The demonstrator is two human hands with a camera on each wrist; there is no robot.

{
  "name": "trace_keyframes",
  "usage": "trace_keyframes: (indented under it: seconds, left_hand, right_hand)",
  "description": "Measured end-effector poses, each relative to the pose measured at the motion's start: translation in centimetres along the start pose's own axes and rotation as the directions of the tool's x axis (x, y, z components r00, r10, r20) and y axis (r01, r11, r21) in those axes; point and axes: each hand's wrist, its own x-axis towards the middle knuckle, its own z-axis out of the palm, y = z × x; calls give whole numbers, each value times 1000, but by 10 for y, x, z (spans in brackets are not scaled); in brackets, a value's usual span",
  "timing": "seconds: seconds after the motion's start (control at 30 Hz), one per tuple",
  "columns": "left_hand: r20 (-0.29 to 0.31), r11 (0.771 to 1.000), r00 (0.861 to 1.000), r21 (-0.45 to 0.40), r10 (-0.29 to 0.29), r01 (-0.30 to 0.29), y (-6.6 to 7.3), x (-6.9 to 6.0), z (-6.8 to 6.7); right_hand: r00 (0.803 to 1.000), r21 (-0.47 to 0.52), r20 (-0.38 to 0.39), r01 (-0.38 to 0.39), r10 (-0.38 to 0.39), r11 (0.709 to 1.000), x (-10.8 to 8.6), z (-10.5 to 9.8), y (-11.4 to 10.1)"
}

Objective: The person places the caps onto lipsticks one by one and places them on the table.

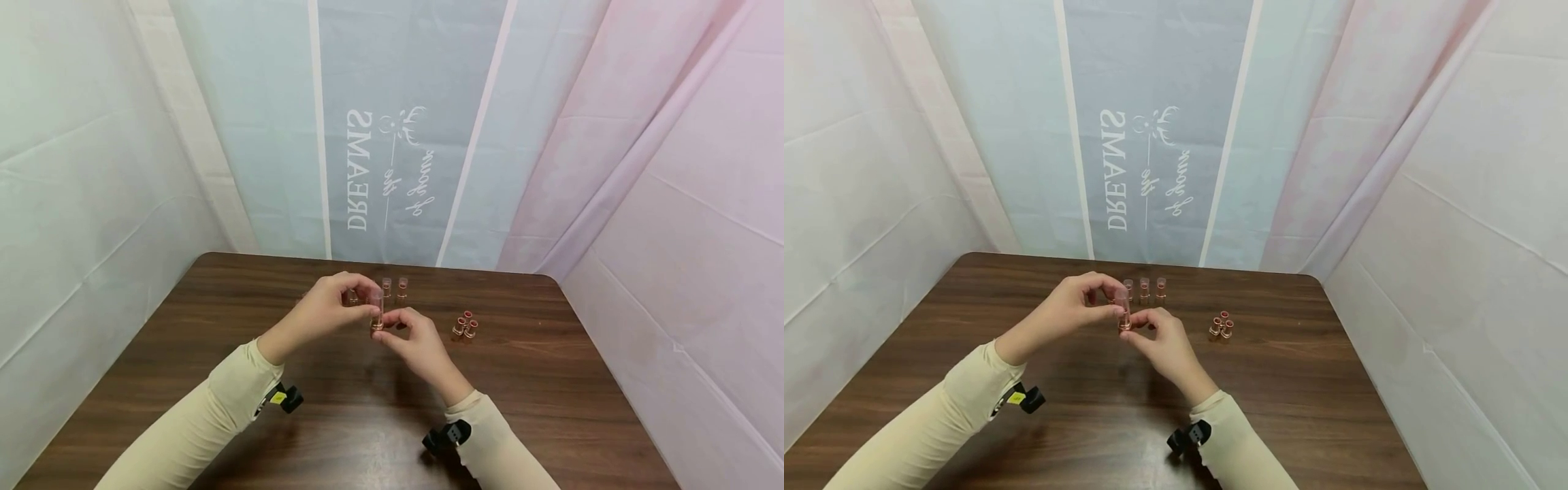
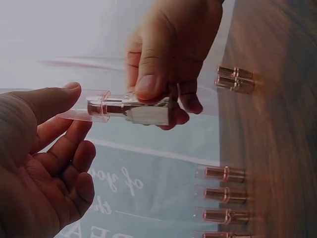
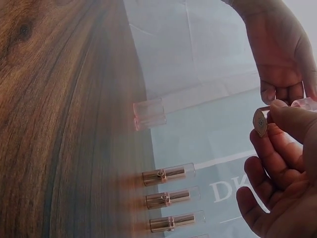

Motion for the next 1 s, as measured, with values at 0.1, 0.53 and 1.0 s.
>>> trace_keyframes:
  seconds: [0.1,0.53,1.0]
  left_hand:
    - [17,1000,1000,-10,-1,1,0,-2,3]
    - [24,999,1000,29,14,-15,-4,-7,7]
    - [-23,994,996,67,86,-84,-5,-12,14]
  right_hand:
    - [1000,10,-3,-1,1,1000,0,0,0]
    - [1000,2,-28,11,-11,1000,1,2,-7]
    - [998,8,-63,24,-24,1000,-1,2,-11]
